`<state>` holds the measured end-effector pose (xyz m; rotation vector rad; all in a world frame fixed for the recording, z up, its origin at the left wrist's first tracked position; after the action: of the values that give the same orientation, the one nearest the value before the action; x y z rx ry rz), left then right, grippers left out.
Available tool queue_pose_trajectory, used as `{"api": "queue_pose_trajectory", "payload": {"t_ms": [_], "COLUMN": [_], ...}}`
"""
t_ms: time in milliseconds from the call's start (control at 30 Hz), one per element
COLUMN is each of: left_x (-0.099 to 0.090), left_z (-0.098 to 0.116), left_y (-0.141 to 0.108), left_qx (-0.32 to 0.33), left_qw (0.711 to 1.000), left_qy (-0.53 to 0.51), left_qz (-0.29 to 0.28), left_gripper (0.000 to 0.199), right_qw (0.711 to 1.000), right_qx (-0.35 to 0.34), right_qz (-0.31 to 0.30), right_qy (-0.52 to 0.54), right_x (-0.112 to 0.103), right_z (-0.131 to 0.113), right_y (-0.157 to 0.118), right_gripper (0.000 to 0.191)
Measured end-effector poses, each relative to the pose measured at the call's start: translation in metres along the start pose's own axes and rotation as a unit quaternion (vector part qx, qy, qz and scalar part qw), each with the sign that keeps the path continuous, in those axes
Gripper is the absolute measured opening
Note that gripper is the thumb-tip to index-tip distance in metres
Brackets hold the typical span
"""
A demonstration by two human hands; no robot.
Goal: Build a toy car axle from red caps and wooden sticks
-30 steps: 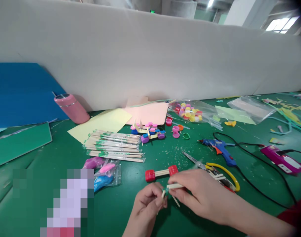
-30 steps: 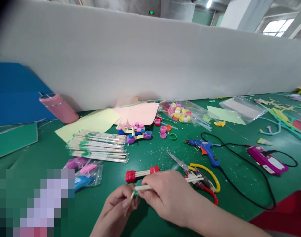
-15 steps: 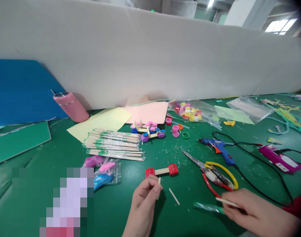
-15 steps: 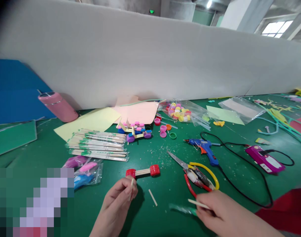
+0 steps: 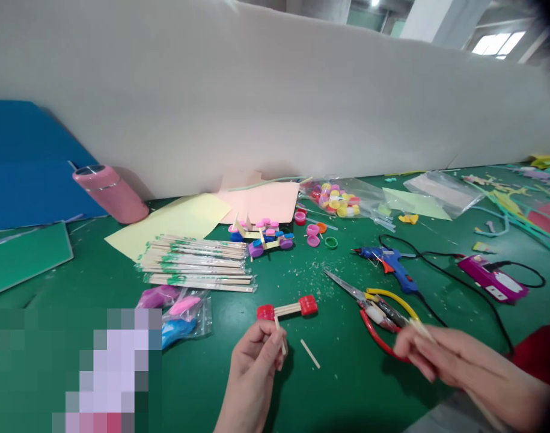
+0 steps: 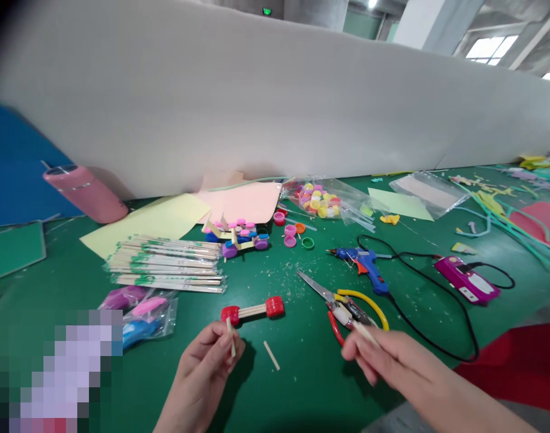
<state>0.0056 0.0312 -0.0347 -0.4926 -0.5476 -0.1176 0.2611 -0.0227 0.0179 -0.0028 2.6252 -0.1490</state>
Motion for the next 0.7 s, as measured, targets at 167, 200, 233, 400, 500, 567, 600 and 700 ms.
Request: {"api": "queue_pose_trajectory", "payload": {"t_ms": [167, 200, 233, 400, 500, 567, 600, 700], "left_x": [-0.001, -0.002, -0.004, -0.014, -0.012, -0.008, -0.006, -0.007], "left_z": [0.001, 0.002, 0.003, 0.018, 0.026, 0.026, 0.025, 0.027], "left_y": [0.000, 0.000, 0.000, -0.001, -0.001, 0.000, 0.000, 0.001], "left_qx": [0.016, 0.020, 0.023, 0.080, 0.103, 0.096, 0.092, 0.094], "left_qw": [1.000, 0.999, 0.999, 0.997, 0.990, 0.984, 0.980, 0.966], "left_qy": [0.020, 0.022, 0.021, 0.020, 0.094, 0.150, 0.175, 0.237], "left_qz": [-0.013, -0.015, -0.016, 0.007, 0.006, -0.008, -0.008, 0.027], "left_gripper": [0.019, 0.019, 0.020, 0.017, 0.011, 0.010, 0.011, 0.013], "right_qw": [0.956, 0.956, 0.959, 0.961, 0.953, 0.949, 0.946, 0.941], "right_qx": [-0.118, -0.153, -0.167, -0.100, -0.063, -0.046, -0.038, -0.020], "right_qz": [-0.107, -0.102, -0.100, -0.141, -0.168, -0.180, -0.184, -0.187], "right_qy": [0.247, 0.230, 0.205, 0.214, 0.242, 0.256, 0.264, 0.281], "right_x": [0.035, 0.043, 0.053, 0.103, 0.126, 0.139, 0.144, 0.157], "right_z": [-0.080, -0.090, -0.094, -0.080, -0.072, -0.070, -0.070, -0.067], "right_y": [0.059, 0.068, 0.077, 0.111, 0.120, 0.124, 0.125, 0.127], "right_gripper": [0.043, 0.044, 0.045, 0.044, 0.040, 0.040, 0.039, 0.037]}}
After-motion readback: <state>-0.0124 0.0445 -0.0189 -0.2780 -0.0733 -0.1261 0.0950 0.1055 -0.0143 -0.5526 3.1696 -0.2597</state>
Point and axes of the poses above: each hand's wrist, its own y-axis towards the middle knuckle, its own x-axis out of the palm, z = x × y, the point moved 6 cm from there along y, towards the middle knuckle, and after that the axes turned 9 degrees about -x, right-handed, at the moved point
